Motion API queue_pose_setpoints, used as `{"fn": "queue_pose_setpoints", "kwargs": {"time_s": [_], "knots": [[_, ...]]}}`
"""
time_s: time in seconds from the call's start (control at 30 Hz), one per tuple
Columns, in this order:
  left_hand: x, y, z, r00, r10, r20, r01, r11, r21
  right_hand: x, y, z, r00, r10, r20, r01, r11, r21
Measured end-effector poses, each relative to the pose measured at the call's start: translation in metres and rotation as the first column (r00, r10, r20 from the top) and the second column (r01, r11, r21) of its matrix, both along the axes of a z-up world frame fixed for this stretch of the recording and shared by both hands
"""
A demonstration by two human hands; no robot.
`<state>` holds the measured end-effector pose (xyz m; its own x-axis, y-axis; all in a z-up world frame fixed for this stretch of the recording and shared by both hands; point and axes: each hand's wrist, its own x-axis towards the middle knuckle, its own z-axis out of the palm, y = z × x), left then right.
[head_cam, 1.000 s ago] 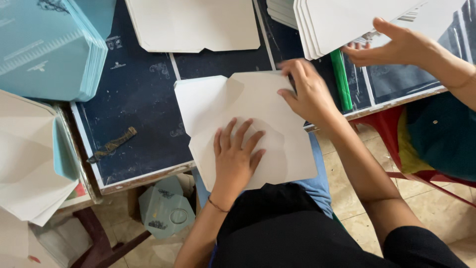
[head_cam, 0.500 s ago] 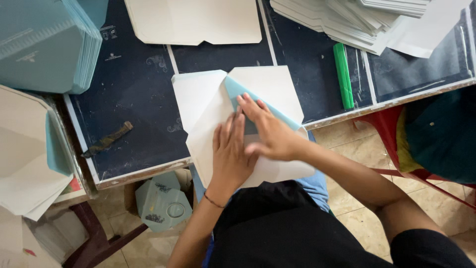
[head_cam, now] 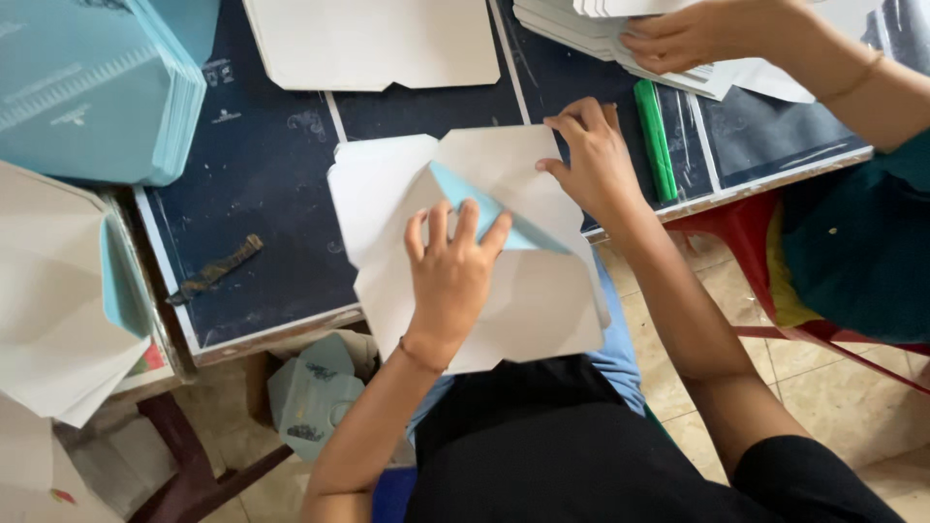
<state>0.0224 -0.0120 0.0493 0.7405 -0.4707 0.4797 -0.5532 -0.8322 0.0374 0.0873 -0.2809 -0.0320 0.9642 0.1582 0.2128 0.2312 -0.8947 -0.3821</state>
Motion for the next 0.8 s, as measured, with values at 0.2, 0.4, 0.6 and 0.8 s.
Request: {"fn": "queue_pose_setpoints", "kwargs": {"time_s": [0.2,0.4,0.6,0.8], "knots": [[-0.044,0.013,-0.022,0.988,0.141,-0.062,-0.120,0.957,0.263,0.004,0.007,0.030,0.994,0.062,-0.090,-0.046,0.986,0.162],[-0.057,0.012,-0.075,0.956,0.015,-0.294,-0.032,0.998,-0.056,-0.020,0.056,0.054,0.941,0.323,-0.100,-0.232,0.833,0.502],[-0.062,0.011,-0.097,0.982,0.182,-0.057,-0.185,0.981,-0.064,-0.044,0.092,0.089,0.865,0.473,-0.167,-0.327,0.784,0.528],[-0.046,0.016,-0.083,0.992,-0.008,-0.123,-0.010,0.990,-0.139,-0.056,0.089,0.063,0.794,0.575,-0.198,-0.317,0.668,0.673]]}}
